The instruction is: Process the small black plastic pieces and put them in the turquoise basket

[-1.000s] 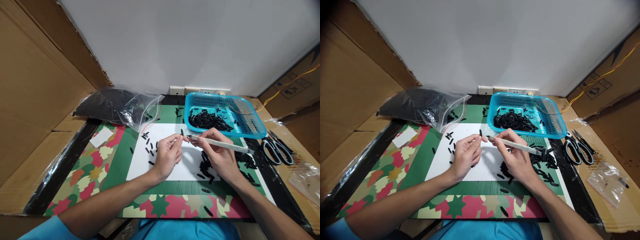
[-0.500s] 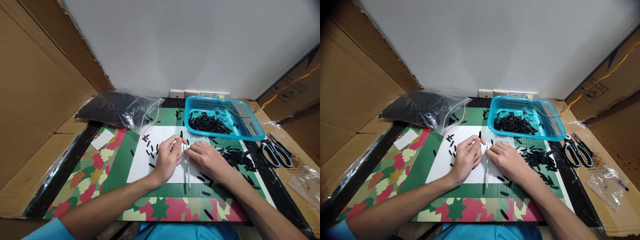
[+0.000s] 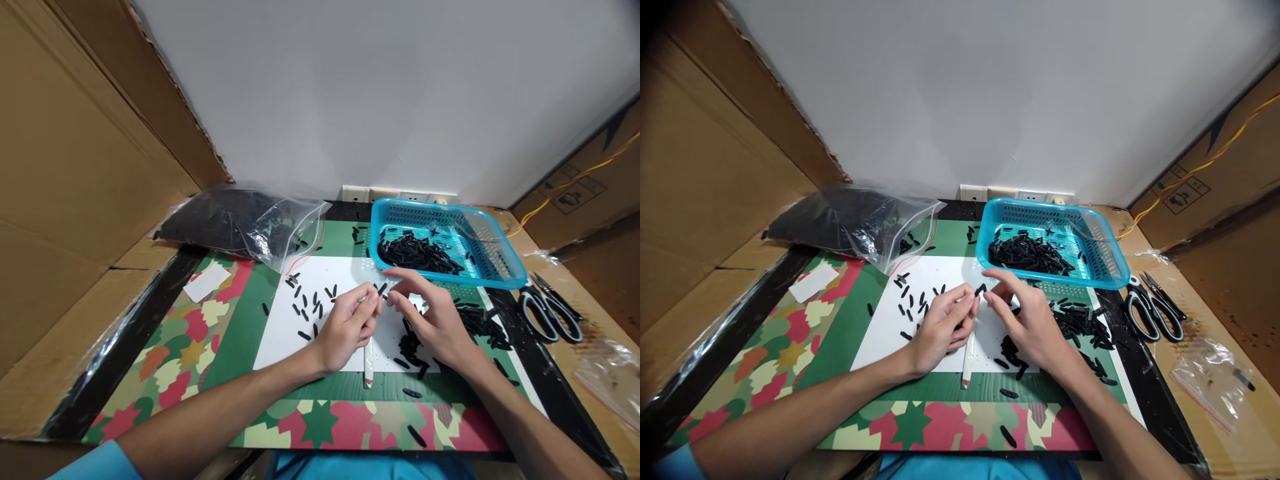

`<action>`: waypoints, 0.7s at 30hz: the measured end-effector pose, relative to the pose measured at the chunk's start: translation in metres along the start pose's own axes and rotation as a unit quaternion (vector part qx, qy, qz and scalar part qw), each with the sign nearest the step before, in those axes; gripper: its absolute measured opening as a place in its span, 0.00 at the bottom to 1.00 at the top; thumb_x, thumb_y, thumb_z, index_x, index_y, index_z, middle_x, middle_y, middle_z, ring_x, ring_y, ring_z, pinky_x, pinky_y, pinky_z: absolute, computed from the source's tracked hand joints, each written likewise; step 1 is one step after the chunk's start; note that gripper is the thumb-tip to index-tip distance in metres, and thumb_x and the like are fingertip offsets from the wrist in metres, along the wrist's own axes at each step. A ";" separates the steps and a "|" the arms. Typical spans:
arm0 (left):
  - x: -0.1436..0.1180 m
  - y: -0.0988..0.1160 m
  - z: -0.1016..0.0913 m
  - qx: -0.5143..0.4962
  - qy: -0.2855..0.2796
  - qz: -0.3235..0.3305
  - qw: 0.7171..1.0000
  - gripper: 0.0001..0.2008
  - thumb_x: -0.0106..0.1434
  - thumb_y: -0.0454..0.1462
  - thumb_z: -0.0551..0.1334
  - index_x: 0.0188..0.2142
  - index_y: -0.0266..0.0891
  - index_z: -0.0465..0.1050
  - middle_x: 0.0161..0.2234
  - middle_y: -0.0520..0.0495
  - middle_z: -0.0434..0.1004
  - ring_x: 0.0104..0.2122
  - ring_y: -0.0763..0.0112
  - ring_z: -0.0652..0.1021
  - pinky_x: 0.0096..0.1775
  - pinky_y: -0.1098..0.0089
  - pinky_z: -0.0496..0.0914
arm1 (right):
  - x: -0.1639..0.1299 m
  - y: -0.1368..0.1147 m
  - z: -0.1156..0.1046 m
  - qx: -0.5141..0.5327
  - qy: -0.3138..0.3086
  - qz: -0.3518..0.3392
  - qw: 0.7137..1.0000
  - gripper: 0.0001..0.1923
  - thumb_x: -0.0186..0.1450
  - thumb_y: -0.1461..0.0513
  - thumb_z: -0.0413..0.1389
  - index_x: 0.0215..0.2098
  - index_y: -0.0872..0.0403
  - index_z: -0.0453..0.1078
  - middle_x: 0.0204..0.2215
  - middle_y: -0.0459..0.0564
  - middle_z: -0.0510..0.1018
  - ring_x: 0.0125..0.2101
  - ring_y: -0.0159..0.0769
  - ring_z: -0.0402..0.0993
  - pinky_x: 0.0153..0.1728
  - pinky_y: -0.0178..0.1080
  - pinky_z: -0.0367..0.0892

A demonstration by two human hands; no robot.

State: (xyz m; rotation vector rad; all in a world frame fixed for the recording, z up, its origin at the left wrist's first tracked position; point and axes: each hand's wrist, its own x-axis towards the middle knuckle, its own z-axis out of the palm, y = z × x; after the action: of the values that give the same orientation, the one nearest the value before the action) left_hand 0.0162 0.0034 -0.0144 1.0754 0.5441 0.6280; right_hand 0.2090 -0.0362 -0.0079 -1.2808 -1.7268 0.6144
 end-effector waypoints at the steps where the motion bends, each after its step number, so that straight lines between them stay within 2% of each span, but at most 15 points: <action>1: -0.001 0.000 0.000 0.003 -0.014 -0.008 1.000 0.18 0.76 0.51 0.57 0.36 0.41 0.63 0.17 0.64 0.53 0.14 0.83 0.49 0.17 0.81 0.49 | 0.000 -0.002 0.000 0.031 0.000 0.012 0.999 0.14 0.77 0.61 0.56 0.60 0.49 0.73 0.37 0.46 0.85 0.34 0.35 0.81 0.38 0.37 0.72; 3: -0.002 0.001 0.000 0.007 -0.031 -0.019 0.999 0.18 0.76 0.51 0.57 0.36 0.41 0.63 0.17 0.63 0.53 0.15 0.83 0.50 0.18 0.81 0.49 | 0.000 -0.004 -0.001 0.062 0.004 0.007 0.998 0.08 0.76 0.61 0.57 0.52 0.49 0.77 0.38 0.47 0.85 0.34 0.35 0.82 0.37 0.36 0.74; 6: -0.002 0.002 0.000 0.002 -0.034 -0.029 0.999 0.18 0.76 0.51 0.57 0.36 0.41 0.63 0.17 0.64 0.53 0.15 0.83 0.49 0.18 0.81 0.50 | 0.000 -0.006 -0.002 0.032 0.037 -0.030 0.998 0.05 0.74 0.63 0.60 0.42 0.51 0.78 0.36 0.47 0.85 0.34 0.35 0.81 0.35 0.36 0.74; 9: 0.000 0.002 -0.001 -0.017 -0.021 -0.025 0.999 0.18 0.75 0.50 0.57 0.34 0.41 0.62 0.17 0.63 0.53 0.15 0.83 0.49 0.18 0.81 0.50 | 0.002 -0.002 -0.007 -0.066 0.095 -0.113 0.987 0.07 0.74 0.68 0.59 0.44 0.50 0.77 0.37 0.49 0.84 0.35 0.36 0.81 0.37 0.38 0.75; 11: 0.002 0.002 -0.003 -0.032 -0.012 -0.020 0.999 0.18 0.75 0.50 0.57 0.34 0.41 0.61 0.17 0.63 0.53 0.15 0.82 0.50 0.17 0.82 0.49 | 0.004 0.004 -0.013 -0.161 0.150 -0.158 0.963 0.10 0.73 0.70 0.58 0.46 0.50 0.77 0.39 0.51 0.83 0.38 0.40 0.80 0.41 0.42 0.75; 14: 0.004 0.001 -0.005 -0.046 -0.004 -0.019 0.999 0.18 0.75 0.51 0.55 0.35 0.42 0.62 0.17 0.62 0.54 0.14 0.82 0.50 0.17 0.82 0.50 | 0.009 0.011 -0.020 -0.254 0.214 -0.140 0.933 0.10 0.72 0.69 0.60 0.47 0.50 0.78 0.46 0.57 0.82 0.47 0.47 0.78 0.46 0.49 0.74; 17: 0.005 0.001 -0.006 -0.055 0.003 -0.020 0.998 0.18 0.75 0.53 0.53 0.36 0.43 0.61 0.17 0.62 0.55 0.14 0.81 0.51 0.16 0.81 0.49 | 0.009 0.011 -0.018 -0.256 0.206 -0.151 0.932 0.10 0.71 0.70 0.61 0.47 0.50 0.78 0.48 0.58 0.81 0.47 0.48 0.76 0.46 0.51 0.73; 21: 0.006 0.002 -0.005 -0.054 0.015 -0.030 0.998 0.22 0.74 0.59 0.50 0.39 0.44 0.60 0.17 0.63 0.55 0.14 0.80 0.51 0.16 0.81 0.49 | 0.001 -0.002 0.000 -0.198 0.115 -0.232 0.945 0.12 0.70 0.71 0.62 0.48 0.52 0.76 0.45 0.57 0.81 0.45 0.46 0.75 0.45 0.48 0.73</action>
State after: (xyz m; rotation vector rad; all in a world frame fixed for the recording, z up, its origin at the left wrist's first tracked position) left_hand 0.0164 0.0113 -0.0148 0.9456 0.5591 0.6146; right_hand 0.2085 -0.0360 -0.0062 -1.0895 -1.9173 -0.1594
